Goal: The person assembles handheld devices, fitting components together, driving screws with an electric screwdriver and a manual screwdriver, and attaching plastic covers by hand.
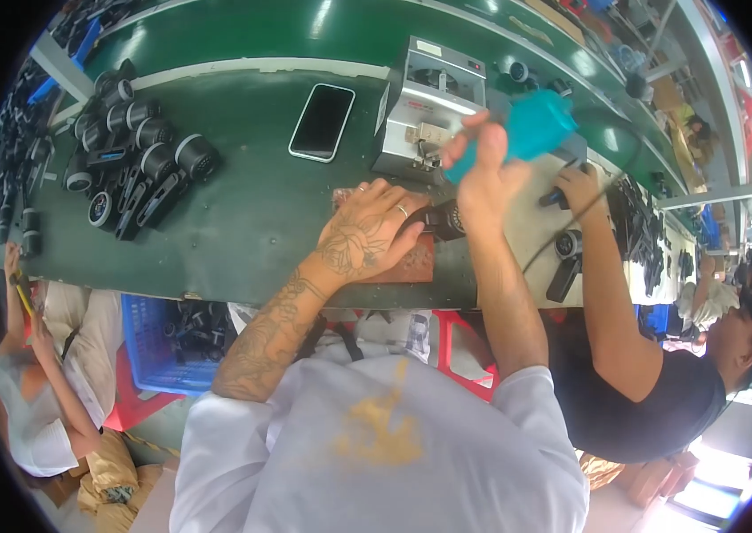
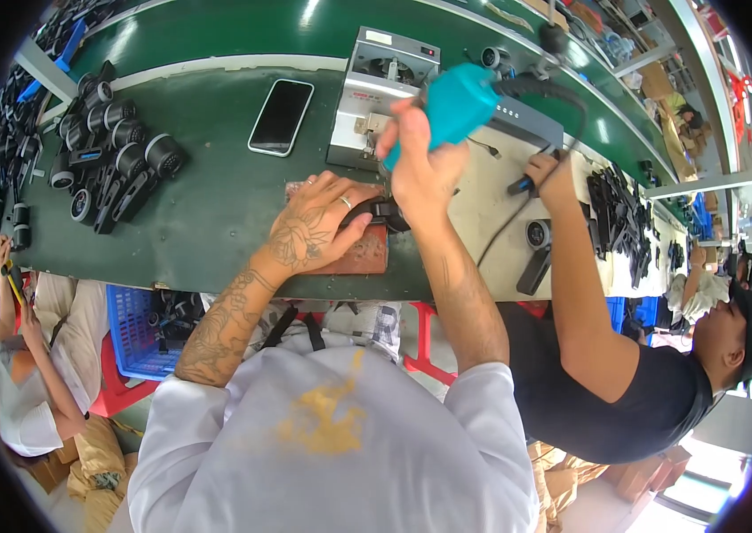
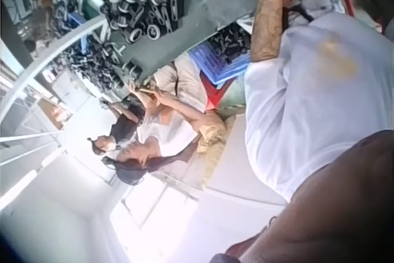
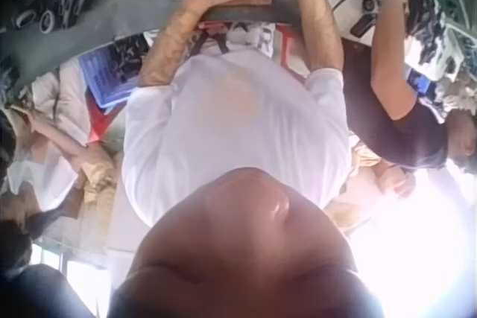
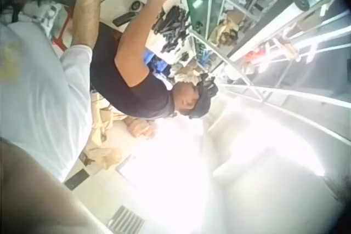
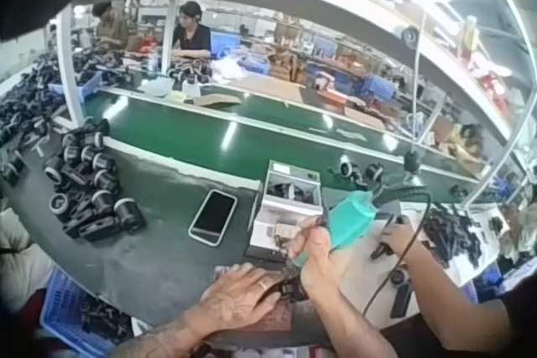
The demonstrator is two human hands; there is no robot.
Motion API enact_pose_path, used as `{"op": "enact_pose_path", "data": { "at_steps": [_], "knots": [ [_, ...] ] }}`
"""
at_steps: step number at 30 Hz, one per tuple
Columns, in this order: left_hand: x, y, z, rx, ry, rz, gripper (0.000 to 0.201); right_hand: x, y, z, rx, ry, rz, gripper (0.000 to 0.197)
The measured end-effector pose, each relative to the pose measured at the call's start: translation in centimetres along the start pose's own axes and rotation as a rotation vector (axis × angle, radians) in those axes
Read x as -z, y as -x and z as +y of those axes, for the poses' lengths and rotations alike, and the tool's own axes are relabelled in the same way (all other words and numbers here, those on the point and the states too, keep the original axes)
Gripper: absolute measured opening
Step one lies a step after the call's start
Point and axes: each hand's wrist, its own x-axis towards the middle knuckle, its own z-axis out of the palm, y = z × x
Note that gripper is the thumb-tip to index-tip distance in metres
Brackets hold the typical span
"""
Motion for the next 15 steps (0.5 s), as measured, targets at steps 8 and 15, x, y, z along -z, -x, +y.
{"op": "enact_pose_path", "data": {
  "at_steps": [8,15],
  "knots": [
    [0.2,-0.4,0.2,-0.015,0.038,0.002,0.034,2.6,4.2,-1.3,-0.056,0.003,-0.034,0.056],
    [-0.1,-1.1,1.0,-0.056,-0.006,0.023,0.034,3.5,4.8,-0.9,-0.086,0.022,0.017,0.056]
  ]
}}
